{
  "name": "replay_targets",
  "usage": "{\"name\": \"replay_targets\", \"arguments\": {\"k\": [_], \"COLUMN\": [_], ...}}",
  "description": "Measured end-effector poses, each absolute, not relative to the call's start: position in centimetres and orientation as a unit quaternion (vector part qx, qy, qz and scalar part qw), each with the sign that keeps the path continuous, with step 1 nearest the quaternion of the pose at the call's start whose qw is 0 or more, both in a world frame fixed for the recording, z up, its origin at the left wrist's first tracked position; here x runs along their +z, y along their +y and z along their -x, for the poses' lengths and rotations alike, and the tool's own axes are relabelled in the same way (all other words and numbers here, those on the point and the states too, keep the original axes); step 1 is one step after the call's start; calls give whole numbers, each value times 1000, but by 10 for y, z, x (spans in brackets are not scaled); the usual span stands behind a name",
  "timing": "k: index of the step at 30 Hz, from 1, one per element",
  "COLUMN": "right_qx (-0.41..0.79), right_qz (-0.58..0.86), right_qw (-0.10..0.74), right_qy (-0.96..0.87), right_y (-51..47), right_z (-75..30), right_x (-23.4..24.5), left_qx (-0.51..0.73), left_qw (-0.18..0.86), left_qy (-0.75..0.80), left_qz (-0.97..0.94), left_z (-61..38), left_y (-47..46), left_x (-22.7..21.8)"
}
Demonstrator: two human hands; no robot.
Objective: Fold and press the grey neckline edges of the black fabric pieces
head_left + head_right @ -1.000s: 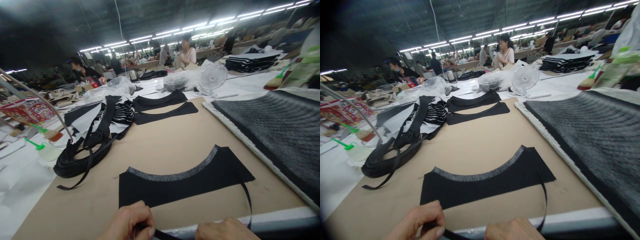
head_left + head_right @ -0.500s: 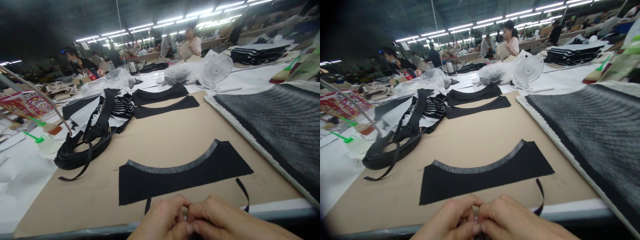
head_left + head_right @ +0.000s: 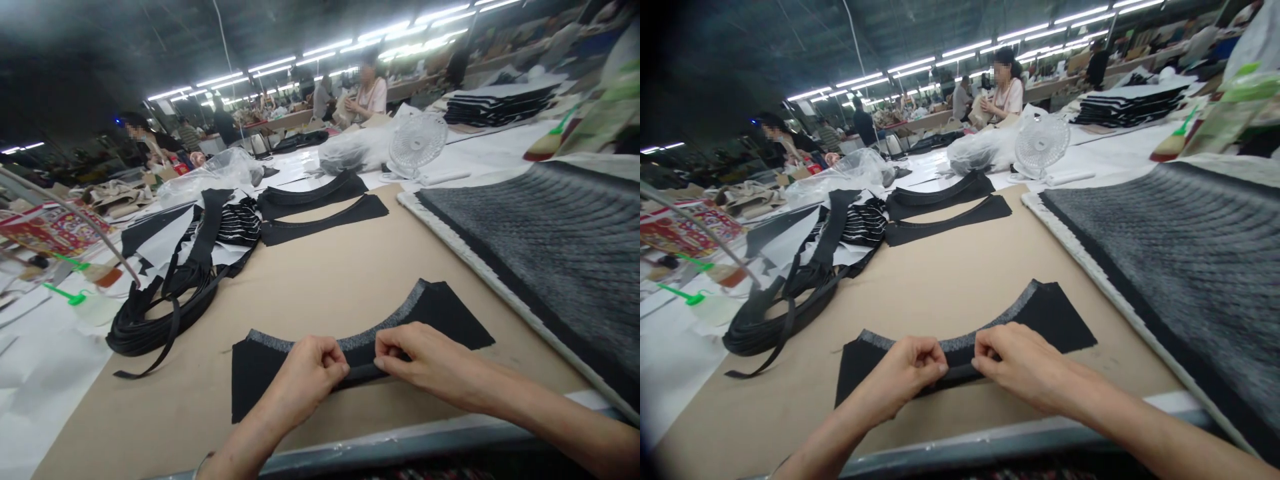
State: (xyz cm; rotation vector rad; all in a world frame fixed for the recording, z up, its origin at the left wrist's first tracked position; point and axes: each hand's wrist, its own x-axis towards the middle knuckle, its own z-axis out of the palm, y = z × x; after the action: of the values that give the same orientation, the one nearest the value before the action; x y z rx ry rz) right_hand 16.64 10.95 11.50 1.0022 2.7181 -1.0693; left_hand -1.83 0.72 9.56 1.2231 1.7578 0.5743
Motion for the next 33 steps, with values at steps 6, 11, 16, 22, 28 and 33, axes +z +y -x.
{"name": "replay_targets", "arguments": {"k": [6,11,16,22,28,33], "right_qx": [-272,-246,-233,-220,-215,-208], "right_qz": [-374,-379,-371,-375,-366,-364], "right_qw": [35,42,51,58,59,59], "right_qy": [886,891,898,899,903,906], "right_y": [117,119,121,122,122,122], "right_z": [-156,-148,-145,-145,-145,-145], "right_x": [104,98,95,90,87,86], "left_qx": [208,190,176,165,156,148], "left_qw": [367,340,330,319,314,308], "left_qy": [751,773,785,793,800,801], "left_qz": [-508,-501,-493,-491,-488,-492], "left_z": [18,18,15,11,11,11], "left_y": [24,32,34,35,35,35], "left_x": [91,89,86,85,86,87]}}
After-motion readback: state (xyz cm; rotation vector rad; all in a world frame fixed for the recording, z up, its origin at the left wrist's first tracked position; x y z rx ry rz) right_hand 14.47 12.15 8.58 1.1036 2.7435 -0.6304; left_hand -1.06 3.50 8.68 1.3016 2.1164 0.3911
